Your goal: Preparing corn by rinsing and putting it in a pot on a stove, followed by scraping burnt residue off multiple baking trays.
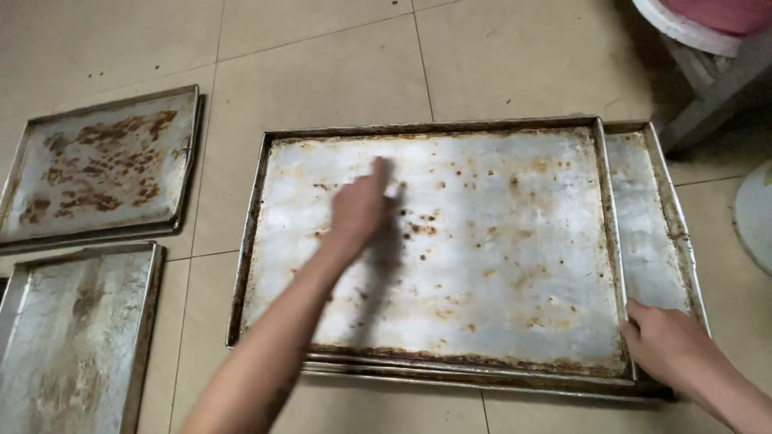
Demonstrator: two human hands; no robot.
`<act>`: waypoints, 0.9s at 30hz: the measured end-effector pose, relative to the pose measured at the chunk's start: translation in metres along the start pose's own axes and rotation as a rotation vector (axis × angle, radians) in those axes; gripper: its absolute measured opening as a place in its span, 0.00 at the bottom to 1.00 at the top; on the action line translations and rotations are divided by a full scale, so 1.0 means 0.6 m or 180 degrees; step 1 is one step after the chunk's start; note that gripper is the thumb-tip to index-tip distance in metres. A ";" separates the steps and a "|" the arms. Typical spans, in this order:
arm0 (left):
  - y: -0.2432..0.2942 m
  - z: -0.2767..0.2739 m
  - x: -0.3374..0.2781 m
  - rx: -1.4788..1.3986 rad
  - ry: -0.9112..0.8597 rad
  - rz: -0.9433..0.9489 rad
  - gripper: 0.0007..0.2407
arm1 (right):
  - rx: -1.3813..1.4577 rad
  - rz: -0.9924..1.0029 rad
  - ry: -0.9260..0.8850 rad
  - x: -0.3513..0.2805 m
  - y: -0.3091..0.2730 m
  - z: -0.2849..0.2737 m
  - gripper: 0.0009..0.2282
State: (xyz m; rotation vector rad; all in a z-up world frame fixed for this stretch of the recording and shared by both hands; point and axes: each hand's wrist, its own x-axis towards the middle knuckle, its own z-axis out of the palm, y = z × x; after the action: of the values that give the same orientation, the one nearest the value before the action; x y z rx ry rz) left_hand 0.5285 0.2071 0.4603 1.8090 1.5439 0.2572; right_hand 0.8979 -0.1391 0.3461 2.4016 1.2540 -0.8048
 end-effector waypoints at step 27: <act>0.115 0.186 -0.061 0.1341 -0.0159 0.2046 0.07 | -0.0451 -0.0135 0.0356 0.052 0.056 0.080 0.12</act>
State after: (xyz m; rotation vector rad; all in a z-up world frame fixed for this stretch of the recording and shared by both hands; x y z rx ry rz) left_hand 0.6369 0.1290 0.4355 2.5976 0.9833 0.1893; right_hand 0.9242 -0.1624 0.2895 2.3414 1.3602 -0.5790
